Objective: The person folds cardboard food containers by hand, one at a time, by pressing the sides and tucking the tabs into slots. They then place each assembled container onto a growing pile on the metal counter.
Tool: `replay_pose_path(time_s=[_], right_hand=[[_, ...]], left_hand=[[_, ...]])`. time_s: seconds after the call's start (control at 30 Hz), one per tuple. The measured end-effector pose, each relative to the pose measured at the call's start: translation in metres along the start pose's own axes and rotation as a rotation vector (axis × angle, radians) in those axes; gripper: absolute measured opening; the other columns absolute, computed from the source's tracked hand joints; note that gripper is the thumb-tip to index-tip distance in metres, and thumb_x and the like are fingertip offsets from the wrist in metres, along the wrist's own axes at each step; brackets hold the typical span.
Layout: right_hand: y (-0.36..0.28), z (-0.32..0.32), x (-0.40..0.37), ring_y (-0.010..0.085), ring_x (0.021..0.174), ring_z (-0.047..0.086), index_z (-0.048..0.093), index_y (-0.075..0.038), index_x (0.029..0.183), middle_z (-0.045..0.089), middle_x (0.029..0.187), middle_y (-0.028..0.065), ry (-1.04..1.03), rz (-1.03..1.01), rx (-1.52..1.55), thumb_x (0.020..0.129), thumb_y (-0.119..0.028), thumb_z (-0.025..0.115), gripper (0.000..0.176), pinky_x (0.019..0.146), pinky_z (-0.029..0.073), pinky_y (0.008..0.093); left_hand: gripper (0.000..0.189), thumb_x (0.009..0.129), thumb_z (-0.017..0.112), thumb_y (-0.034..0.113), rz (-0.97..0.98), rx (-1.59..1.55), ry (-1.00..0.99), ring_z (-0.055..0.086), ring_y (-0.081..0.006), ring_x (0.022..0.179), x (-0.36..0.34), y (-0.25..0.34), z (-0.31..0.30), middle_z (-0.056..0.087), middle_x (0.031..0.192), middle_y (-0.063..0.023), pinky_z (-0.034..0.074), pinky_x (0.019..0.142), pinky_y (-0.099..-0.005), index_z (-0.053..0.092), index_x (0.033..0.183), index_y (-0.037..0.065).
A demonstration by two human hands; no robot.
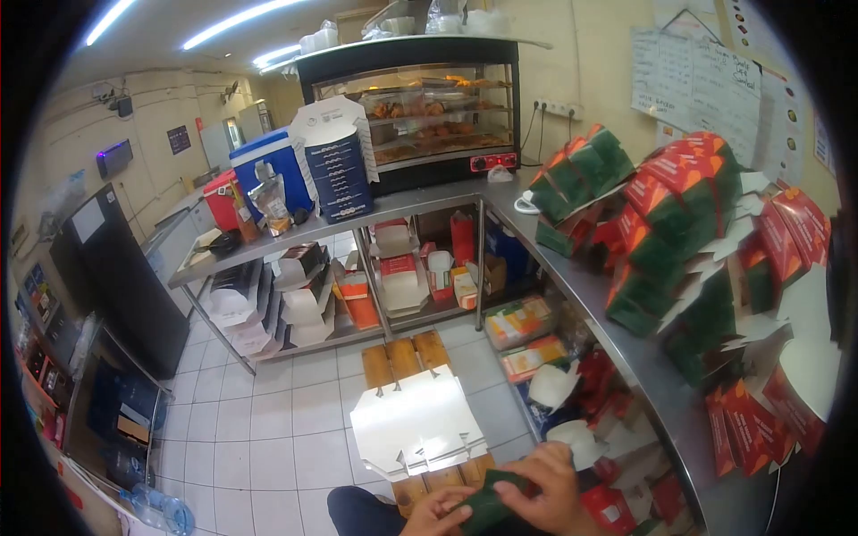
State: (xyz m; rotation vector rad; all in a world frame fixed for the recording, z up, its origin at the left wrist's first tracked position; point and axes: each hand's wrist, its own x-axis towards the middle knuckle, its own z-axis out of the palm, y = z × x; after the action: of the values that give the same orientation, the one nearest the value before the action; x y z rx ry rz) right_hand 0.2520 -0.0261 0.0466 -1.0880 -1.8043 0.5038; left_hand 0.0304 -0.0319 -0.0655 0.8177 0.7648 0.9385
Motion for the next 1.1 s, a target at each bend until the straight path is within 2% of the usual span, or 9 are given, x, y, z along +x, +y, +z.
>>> replay_pose_path(time_s=[0.03,0.2,0.3,0.37,0.57,0.63,0.77,0.93,1.1], right_hand=[[-0.011,-0.004,0.005,0.0320,0.103,0.064,0.076,-0.005,0.114,0.068,0.109,0.0133,-0.037,0.062,-0.290,0.090,-0.019,0.076,0.028,0.092,0.048,0.0425],[-0.018,-0.007,0.005,0.0321,0.092,0.060,0.074,-0.007,0.109,0.065,0.093,0.0112,-0.259,-0.160,-0.150,0.088,-0.014,0.075,0.023,0.092,0.043,0.0436],[-0.001,-0.009,0.003,0.0318,0.092,0.060,0.074,-0.006,0.110,0.065,0.093,0.0108,-0.326,-0.177,-0.086,0.088,-0.014,0.075,0.023,0.092,0.042,0.0448],[0.009,-0.014,-0.001,0.0310,0.092,0.059,0.074,-0.007,0.110,0.065,0.093,0.0104,-0.263,-0.153,-0.075,0.089,-0.014,0.075,0.023,0.091,0.042,0.0449],[0.018,-0.022,-0.009,0.0205,0.081,0.060,0.078,-0.013,0.097,0.069,0.082,0.0043,-0.241,-0.125,-0.400,0.074,-0.016,0.088,0.025,0.084,0.041,0.0352],[0.019,-0.018,-0.012,0.0285,0.093,0.059,0.072,-0.009,0.110,0.065,0.094,0.0087,-0.300,-0.127,-0.294,0.089,-0.016,0.074,0.022,0.088,0.040,0.0440],[0.024,-0.002,-0.023,0.0274,0.093,0.058,0.070,-0.010,0.111,0.065,0.096,0.0074,-0.409,-0.140,-0.279,0.090,-0.017,0.074,0.022,0.088,0.039,0.0423],[0.026,0.020,-0.027,0.0269,0.093,0.058,0.070,-0.010,0.110,0.065,0.096,0.0062,-0.530,-0.160,-0.061,0.091,-0.020,0.073,0.022,0.089,0.038,0.0414],[0.026,0.025,-0.023,0.0272,0.087,0.059,0.073,-0.009,0.104,0.066,0.090,0.0060,-0.300,-0.089,-0.037,0.087,-0.017,0.078,0.019,0.086,0.038,0.0417]], left_hand=[[0.039,0.098,0.072,0.012,0.025,0.114,0.080,0.066,-0.0113,0.078,-0.007,0.017,0.009,0.072,0.106,-0.0078,0.053,0.066,-0.0228,0.058,0.134,0.005],[0.045,0.097,0.071,0.005,0.247,0.167,0.029,0.062,-0.0054,0.071,-0.014,0.033,0.013,0.073,0.106,-0.0070,0.048,0.056,-0.0187,0.055,0.139,0.006],[0.048,0.096,0.073,0.010,-0.003,0.509,-0.045,0.068,-0.0138,0.083,-0.023,0.056,0.002,0.073,0.110,-0.0096,0.055,0.071,-0.0261,0.054,0.140,0.005],[0.054,0.093,0.074,0.015,0.485,0.957,-0.293,0.070,-0.0247,0.101,-0.028,0.065,-0.012,0.073,0.110,-0.0127,0.055,0.090,-0.0373,0.053,0.142,0.005],[0.018,0.093,0.071,0.015,0.128,0.954,-0.045,0.073,-0.0242,0.095,-0.030,0.069,-0.009,0.076,0.100,-0.0119,0.055,0.086,-0.0368,0.075,0.106,0.003],[0.018,0.092,0.071,0.015,0.135,0.915,0.006,0.074,-0.0271,0.086,-0.024,0.060,-0.010,0.076,0.093,-0.0130,0.057,0.079,-0.0365,0.074,0.104,0.003],[0.016,0.089,0.073,0.016,0.170,1.084,0.072,0.072,-0.0317,0.082,-0.029,0.054,0.011,0.073,0.088,-0.0146,0.057,0.077,-0.0385,0.074,0.099,0.003],[0.017,0.083,0.078,0.022,0.573,1.276,-0.204,0.070,-0.0311,0.085,-0.028,0.052,0.005,0.070,0.084,-0.0108,0.053,0.095,-0.0464,0.073,0.092,0.009],[0.023,0.084,0.079,0.025,0.725,1.492,0.006,0.069,-0.0291,0.094,-0.033,0.069,0.025,0.071,0.093,-0.0093,0.048,0.104,-0.0491,0.071,0.097,0.008]])
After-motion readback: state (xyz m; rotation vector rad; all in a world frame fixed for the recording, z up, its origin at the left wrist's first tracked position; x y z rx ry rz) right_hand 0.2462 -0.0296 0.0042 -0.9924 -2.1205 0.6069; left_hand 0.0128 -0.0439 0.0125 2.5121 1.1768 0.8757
